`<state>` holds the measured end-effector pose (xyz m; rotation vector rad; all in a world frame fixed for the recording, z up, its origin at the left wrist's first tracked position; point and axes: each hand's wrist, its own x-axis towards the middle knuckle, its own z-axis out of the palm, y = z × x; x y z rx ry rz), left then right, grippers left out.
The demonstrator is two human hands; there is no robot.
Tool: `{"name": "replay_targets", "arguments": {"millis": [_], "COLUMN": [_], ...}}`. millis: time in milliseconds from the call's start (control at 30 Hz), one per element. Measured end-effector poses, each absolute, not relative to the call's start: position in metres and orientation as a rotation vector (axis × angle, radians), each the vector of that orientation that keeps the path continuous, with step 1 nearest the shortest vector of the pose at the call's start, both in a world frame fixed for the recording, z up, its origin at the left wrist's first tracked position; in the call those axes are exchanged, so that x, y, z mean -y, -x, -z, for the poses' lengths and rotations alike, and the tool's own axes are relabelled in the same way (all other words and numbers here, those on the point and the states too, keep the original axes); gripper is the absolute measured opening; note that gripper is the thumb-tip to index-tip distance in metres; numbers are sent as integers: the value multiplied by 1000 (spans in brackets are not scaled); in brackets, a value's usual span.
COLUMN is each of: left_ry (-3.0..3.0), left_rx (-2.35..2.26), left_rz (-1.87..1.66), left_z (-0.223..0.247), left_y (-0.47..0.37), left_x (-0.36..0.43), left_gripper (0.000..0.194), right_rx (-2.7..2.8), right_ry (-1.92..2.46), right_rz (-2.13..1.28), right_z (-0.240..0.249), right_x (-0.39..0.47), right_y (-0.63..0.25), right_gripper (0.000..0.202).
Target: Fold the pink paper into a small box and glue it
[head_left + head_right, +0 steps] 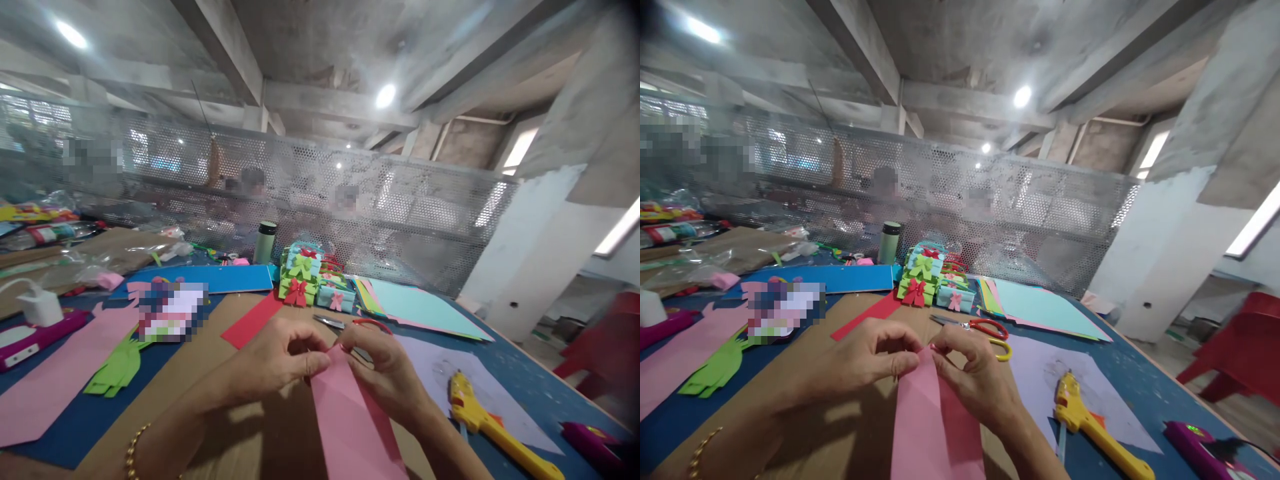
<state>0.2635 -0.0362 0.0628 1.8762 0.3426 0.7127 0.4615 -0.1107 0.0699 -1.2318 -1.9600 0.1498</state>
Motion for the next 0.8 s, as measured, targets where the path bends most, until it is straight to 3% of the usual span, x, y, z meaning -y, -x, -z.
{"name": "replay_targets", "arguments": {"millis": [167,333,600,800], "left_ry": [-1764,-1702,-1716,-1731], "left_rx": [-238,-222,-207,-255], "left_rz": [-708,-664,-673,-647], "left_z": [-65,-66,-63,-62], "left_y": [-261,-261,-261,-260], "left_x": [33,35,35,35], "left_gripper": [37,30,31,28], "right_rx": [1884,1902,2015,2032], "right_ry": [1071,946,900,921], "right_rz": [-120,-4,196,184], "right_z": [-73,-71,-68,-64], "right_x": [113,113,115,114], "right_y": [-463,-464,-463,-460], "right_gripper": [19,13,21,18]}}
